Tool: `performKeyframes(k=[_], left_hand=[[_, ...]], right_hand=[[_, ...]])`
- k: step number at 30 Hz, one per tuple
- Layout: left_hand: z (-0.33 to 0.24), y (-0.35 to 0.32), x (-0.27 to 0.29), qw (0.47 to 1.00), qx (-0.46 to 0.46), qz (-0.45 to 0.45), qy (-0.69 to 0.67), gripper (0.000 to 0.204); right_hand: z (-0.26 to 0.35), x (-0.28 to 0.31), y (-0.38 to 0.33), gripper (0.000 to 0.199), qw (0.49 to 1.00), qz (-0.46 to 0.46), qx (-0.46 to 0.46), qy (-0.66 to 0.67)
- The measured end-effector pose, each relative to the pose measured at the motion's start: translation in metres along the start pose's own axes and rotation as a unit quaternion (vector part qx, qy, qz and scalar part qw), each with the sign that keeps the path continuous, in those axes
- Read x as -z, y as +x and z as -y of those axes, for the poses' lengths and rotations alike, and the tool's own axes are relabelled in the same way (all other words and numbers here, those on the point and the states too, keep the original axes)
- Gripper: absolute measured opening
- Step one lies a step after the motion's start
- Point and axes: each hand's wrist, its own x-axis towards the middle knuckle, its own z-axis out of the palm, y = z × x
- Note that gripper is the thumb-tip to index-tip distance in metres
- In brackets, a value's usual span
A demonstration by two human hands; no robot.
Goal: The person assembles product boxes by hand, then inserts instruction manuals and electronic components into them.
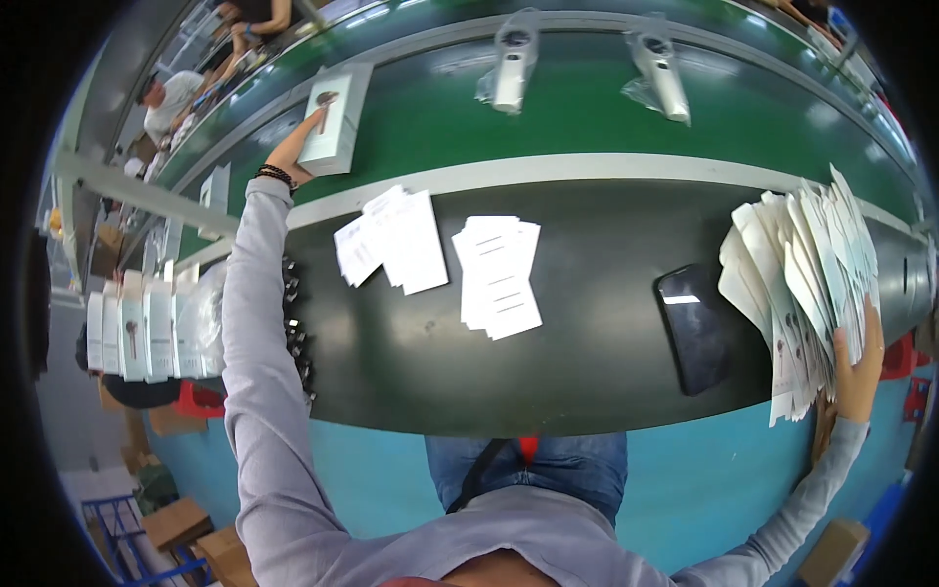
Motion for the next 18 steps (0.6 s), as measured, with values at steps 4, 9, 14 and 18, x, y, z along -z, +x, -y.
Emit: performKeyframes(k=[4, 9, 14, 18], left_hand=[[-0.002, 0.084, 0.033, 0.943, -0.025, -0.114, 0.311, 0.077], [0.001, 0.111, 0.128, 0.738, -0.204, -0.337, 0.549, 0.097], [0.011, -0.014, 0.02, 0.777, -0.427, -0.237, 0.398, 0.063], [0.026, -0.203, -0.141, 0.604, -0.639, -0.09, 0.468, 0.075]], right_hand=[[-0.006, -0.007, -0.027, 0.049, 0.997, 0.046, -0.024, 0.06], [0.036, -0.013, -0.025, 0.049, 0.993, 0.079, -0.026, 0.084], [0.08, 0.048, -0.046, 0.043, 0.993, 0.061, -0.029, 0.095], [0.148, 0.089, -0.029, 0.03, 0.994, -0.061, 0.041, 0.075]])
